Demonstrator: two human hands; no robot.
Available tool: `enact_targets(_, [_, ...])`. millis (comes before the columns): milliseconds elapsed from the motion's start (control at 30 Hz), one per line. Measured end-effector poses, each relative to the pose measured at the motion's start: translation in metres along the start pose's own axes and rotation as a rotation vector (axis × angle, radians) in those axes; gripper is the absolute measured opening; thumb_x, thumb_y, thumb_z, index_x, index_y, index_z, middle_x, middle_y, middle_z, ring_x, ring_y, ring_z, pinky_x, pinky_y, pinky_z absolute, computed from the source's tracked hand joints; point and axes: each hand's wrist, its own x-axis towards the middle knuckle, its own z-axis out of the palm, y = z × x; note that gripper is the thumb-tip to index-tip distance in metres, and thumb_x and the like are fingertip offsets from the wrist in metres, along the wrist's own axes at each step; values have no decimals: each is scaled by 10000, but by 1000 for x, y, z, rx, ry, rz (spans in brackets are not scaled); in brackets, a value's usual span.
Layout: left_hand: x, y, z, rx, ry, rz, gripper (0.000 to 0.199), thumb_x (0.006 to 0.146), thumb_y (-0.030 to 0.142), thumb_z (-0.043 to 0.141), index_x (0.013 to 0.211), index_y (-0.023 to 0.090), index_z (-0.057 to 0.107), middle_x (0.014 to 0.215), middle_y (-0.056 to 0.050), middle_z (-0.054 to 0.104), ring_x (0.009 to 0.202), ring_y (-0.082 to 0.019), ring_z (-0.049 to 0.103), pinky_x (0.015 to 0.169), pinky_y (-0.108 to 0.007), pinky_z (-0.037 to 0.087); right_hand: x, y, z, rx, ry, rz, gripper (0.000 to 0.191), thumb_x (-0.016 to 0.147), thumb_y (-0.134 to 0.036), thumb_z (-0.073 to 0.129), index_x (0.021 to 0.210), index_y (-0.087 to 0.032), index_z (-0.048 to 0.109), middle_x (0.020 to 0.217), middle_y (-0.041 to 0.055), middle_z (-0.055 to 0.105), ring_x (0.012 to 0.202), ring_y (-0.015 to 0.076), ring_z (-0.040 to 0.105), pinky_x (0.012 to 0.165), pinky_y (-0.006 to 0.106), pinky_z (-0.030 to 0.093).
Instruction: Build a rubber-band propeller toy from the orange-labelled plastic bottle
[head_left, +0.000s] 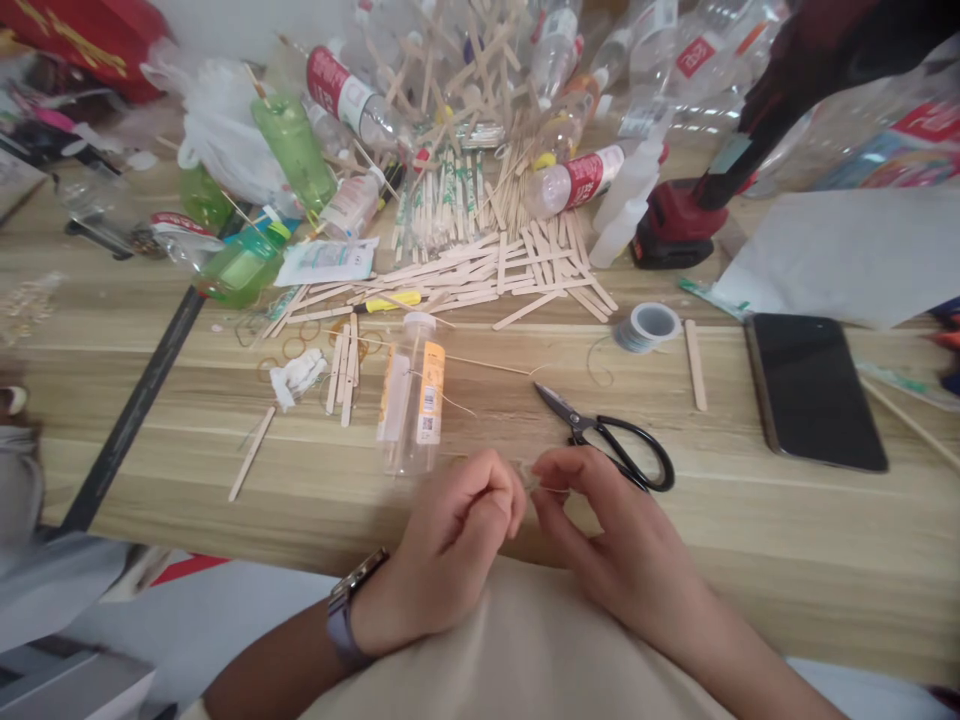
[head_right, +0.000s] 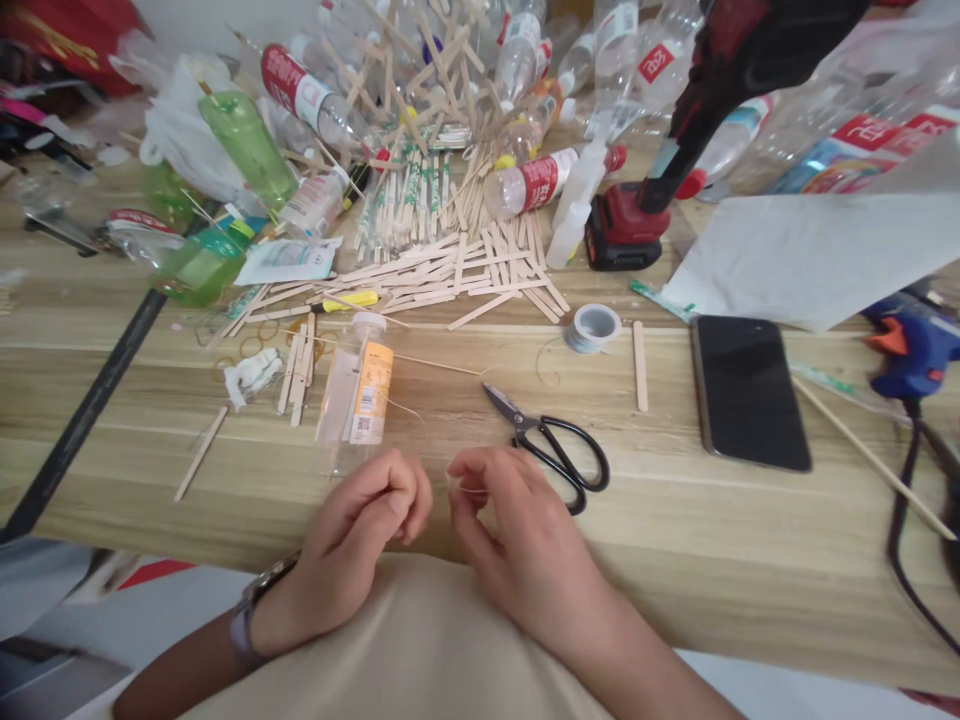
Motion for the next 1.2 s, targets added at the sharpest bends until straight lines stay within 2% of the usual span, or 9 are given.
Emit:
enact_targets(167, [-5,0,-7,203,80,65,204,906,122,433,732,194,513,1103,-30,646,693,-99,543,666,-261,435,2,9,-4,-34,-10,4,91,916,-171,519,959,-249,499,824,2,664,754,164,660,666,271,495])
enact_targets(300, [-10,-5,-16,381,261,189,308,911,165,509,1200,272,517,1436,-83,457,591,-49,536,605,-242,491,9,21,-16,-227,109,-170,37,946,-208,488,938,-239,507,760,18,653,754,201,636,696,310,468])
enact_targets(400, [-7,-8,-31,571,487,239,321,915,192,517,1228,259,492,1363,-104,508,606,-67,556,573,-235,497,15,35,-29,-410,210,-157,113,964,-281,467,895,-217,531,751,49,650,729,218,621,688,329,453])
enact_targets(500, [1,-12,-51,880,676,190,231,907,242,522,1135,207,542,1161,-104,626,801,-164,617,792,-350,526,22,50,-39,-647,330,-182,172,964,-290,466,854,-189,552,723,73,657,675,230,608,718,369,446])
enact_targets(600, [6,-20,-67,984,640,21,378,898,382,526,1209,168,499,1236,-160,603,1130,-295,572,968,-482,452,29,59,-40,-808,368,-176,197,954,-274,462,883,-156,602,856,146,692,759,286,624,727,416,442])
enact_targets(800, [8,-18,-67,816,447,-356,612,889,505,490,1377,161,356,1340,-166,576,1156,-323,605,897,-475,505,29,47,-21,-669,322,-146,241,937,-300,483,976,-133,652,1090,220,646,916,344,625,746,457,467])
enact_targets(933, [13,-8,-59,820,408,-378,716,874,519,504,1437,138,279,1386,-194,539,1233,-344,557,937,-490,486,24,28,2,-277,59,-115,173,926,-238,495,862,-187,647,826,78,708,708,205,666,639,319,484])
enact_targets(1067, [18,-7,-53,807,381,-330,738,871,525,507,1454,148,255,1453,-184,470,1270,-334,527,965,-479,477,26,7,19,74,-414,205,174,882,-229,506,818,-203,665,653,3,684,549,142,616,516,245,430])
enact_targets(1200, [21,-8,-48,834,403,-276,725,884,502,492,1456,129,248,1462,-207,452,1272,-344,522,970,-478,469,31,-5,27,326,-599,499,236,875,-345,519,732,-197,634,554,-27,612,397,99,515,429,227,344])
